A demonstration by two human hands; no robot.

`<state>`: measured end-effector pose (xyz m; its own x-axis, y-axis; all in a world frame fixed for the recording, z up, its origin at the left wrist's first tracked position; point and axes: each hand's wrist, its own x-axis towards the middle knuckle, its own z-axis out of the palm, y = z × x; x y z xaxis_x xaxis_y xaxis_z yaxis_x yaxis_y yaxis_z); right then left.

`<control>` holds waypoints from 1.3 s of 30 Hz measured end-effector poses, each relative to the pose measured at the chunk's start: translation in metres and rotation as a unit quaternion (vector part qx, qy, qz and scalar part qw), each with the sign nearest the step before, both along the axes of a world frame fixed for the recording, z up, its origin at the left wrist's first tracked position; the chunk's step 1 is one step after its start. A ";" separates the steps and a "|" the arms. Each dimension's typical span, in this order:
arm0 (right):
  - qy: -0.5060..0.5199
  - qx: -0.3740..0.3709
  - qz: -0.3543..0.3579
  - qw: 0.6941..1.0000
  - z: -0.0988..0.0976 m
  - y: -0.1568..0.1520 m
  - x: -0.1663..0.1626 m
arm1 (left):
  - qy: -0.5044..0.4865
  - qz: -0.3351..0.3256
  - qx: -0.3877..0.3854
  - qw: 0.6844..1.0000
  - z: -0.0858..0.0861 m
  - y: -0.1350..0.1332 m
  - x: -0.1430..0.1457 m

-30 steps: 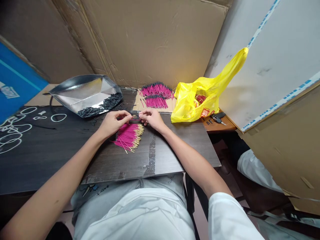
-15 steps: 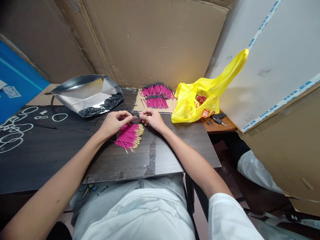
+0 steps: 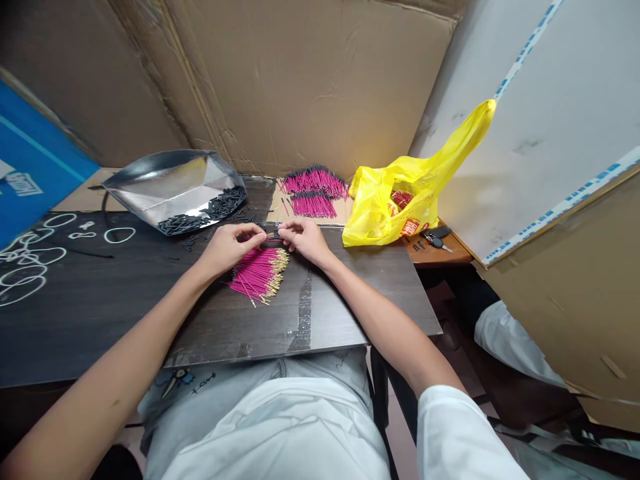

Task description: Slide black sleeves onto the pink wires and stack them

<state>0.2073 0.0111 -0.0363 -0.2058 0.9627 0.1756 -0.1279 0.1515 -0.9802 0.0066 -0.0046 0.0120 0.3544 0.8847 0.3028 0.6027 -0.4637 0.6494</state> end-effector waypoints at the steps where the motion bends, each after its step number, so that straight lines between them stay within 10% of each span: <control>1: -0.002 -0.001 -0.001 1.000 0.000 0.000 0.000 | 0.001 0.000 0.000 1.000 0.000 0.000 0.000; 39: -0.014 0.005 -0.003 1.000 0.003 -0.005 -0.003 | -0.012 -0.013 -0.023 1.000 -0.002 0.002 -0.002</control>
